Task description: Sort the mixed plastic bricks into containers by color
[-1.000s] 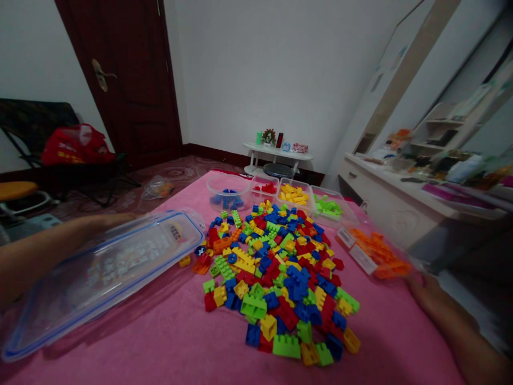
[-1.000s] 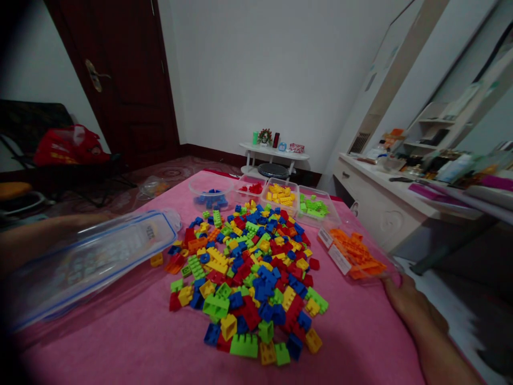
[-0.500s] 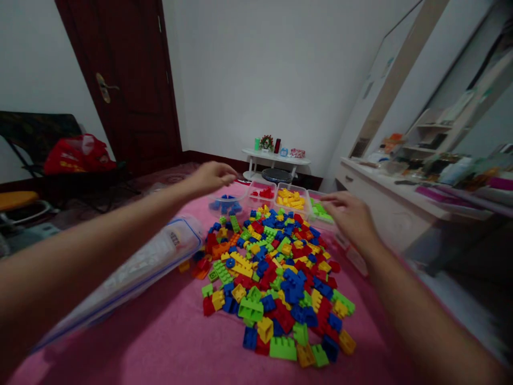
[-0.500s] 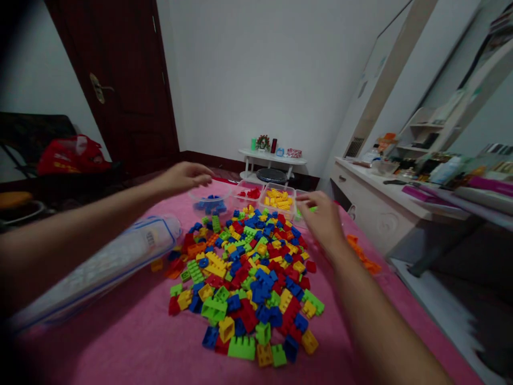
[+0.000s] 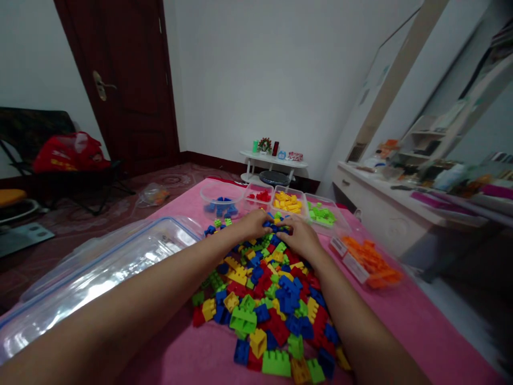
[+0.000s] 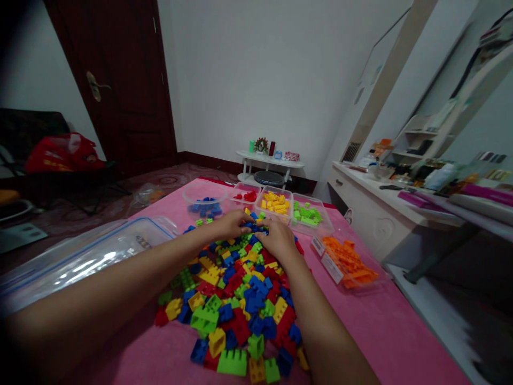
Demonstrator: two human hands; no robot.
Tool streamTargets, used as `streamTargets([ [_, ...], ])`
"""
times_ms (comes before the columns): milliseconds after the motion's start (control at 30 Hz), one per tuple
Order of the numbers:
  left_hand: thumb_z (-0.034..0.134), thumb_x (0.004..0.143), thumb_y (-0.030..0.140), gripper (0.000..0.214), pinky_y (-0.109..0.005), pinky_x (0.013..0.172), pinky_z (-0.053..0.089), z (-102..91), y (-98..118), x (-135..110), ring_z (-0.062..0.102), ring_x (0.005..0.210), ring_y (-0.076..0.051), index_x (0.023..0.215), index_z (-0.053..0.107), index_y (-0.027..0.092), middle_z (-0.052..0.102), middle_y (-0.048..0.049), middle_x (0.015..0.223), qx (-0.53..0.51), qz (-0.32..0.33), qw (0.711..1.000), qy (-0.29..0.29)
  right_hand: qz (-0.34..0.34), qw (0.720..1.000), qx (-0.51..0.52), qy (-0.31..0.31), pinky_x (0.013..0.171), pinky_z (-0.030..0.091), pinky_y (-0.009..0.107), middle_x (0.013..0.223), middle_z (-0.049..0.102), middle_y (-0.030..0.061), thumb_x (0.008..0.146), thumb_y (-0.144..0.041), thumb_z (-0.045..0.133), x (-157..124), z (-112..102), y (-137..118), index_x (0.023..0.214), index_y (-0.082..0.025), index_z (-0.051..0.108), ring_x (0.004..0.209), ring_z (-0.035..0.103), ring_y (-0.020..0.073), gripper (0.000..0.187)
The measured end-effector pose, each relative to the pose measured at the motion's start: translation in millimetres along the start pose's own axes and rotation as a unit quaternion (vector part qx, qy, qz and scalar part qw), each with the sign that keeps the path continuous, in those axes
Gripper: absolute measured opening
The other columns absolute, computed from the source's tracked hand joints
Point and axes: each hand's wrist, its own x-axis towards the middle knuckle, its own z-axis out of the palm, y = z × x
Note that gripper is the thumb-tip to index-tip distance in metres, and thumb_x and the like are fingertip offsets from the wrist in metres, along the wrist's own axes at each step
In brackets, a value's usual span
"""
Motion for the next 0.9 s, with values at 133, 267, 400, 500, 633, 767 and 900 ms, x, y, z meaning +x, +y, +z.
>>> streamTargets([
  [133, 0.057, 0.080, 0.031, 0.041, -0.032, 0.088, 0.044, -28.4, 13, -29, 0.056, 0.101, -0.022, 0.118, 0.059, 0.016, 0.061, -0.0112, 0.112, 0.040, 0.055, 0.997, -0.028, 0.000, 1.000, 0.007, -0.029, 0.069, 0.043, 0.028, 0.092, 0.065, 0.0044, 0.072, -0.034, 0.062, 0, -5, 4, 0.095, -0.024, 0.071, 0.082, 0.059, 0.0191, 0.027],
  [267, 0.055, 0.081, 0.033, 0.046, -0.036, 0.089, 0.044, -59.7, 51, -109, 0.053, 0.108, -0.025, 0.125, 0.052, 0.019, 0.052, -0.0134, 0.124, 0.119, 0.061, 0.990, -0.035, 0.006, 0.999, 0.025, -0.027, 0.062, 0.042, 0.027, 0.086, 0.066, 0.0049, 0.074, -0.035, 0.058, -1, -12, 7, 0.097, -0.020, 0.071, 0.071, 0.058, 0.0172, 0.030],
  [400, 0.060, 0.074, 0.043, 0.077, -0.051, 0.105, 0.027, -68.0, 77, -203, 0.031, 0.131, -0.033, 0.142, 0.028, 0.027, 0.031, -0.0130, 0.146, 0.191, 0.010, 0.980, -0.050, 0.005, 0.999, 0.040, -0.011, 0.063, 0.042, 0.028, 0.083, 0.067, 0.0063, 0.074, -0.034, 0.058, -1, -17, 4, 0.094, -0.017, 0.072, 0.071, 0.059, 0.0183, 0.030],
  [500, 0.052, 0.078, 0.033, 0.073, -0.053, 0.106, 0.025, -62.9, 73, -253, 0.025, 0.135, -0.035, 0.145, 0.023, 0.026, 0.025, -0.0128, 0.150, 0.235, -0.093, 0.964, -0.082, -0.005, 0.998, 0.060, -0.016, 0.062, 0.043, 0.027, 0.083, 0.067, 0.0066, 0.074, -0.033, 0.057, -1, -17, 1, 0.094, -0.017, 0.072, 0.070, 0.059, 0.0183, 0.030],
  [633, 0.043, 0.078, 0.020, 0.065, -0.045, 0.104, 0.033, -61.3, 53, -284, 0.034, 0.133, -0.030, 0.142, 0.032, 0.020, 0.034, -0.0125, 0.146, 0.254, -0.209, 0.936, -0.124, -0.035, 0.996, 0.067, -0.038, 0.061, 0.043, 0.027, 0.081, 0.067, 0.0059, 0.074, -0.035, 0.057, 0, -11, 1, 0.095, -0.016, 0.072, 0.068, 0.059, 0.0180, 0.032],
  [767, 0.034, 0.076, 0.007, 0.062, -0.036, 0.092, 0.046, -77.4, 28, -279, 0.050, 0.120, -0.024, 0.138, 0.039, 0.015, 0.047, -0.0136, 0.137, 0.259, -0.270, 0.918, -0.128, -0.048, 0.996, 0.062, -0.038, 0.063, 0.043, 0.028, 0.079, 0.066, 0.0053, 0.074, -0.035, 0.056, 0, -10, 2, 0.095, -0.017, 0.072, 0.071, 0.059, 0.0187, 0.031],
  [900, 0.036, 0.080, 0.013, 0.056, -0.036, 0.085, 0.048, -97.2, -4, -262, 0.062, 0.101, -0.025, 0.135, 0.043, 0.018, 0.060, -0.0135, 0.122, 0.278, -0.247, 0.927, -0.050, -0.035, 0.996, 0.071, -0.049, 0.063, 0.044, 0.028, 0.083, 0.067, 0.0060, 0.075, -0.035, 0.055, -1, -12, 1, 0.096, -0.017, 0.071, 0.072, 0.060, 0.0194, 0.032],
])
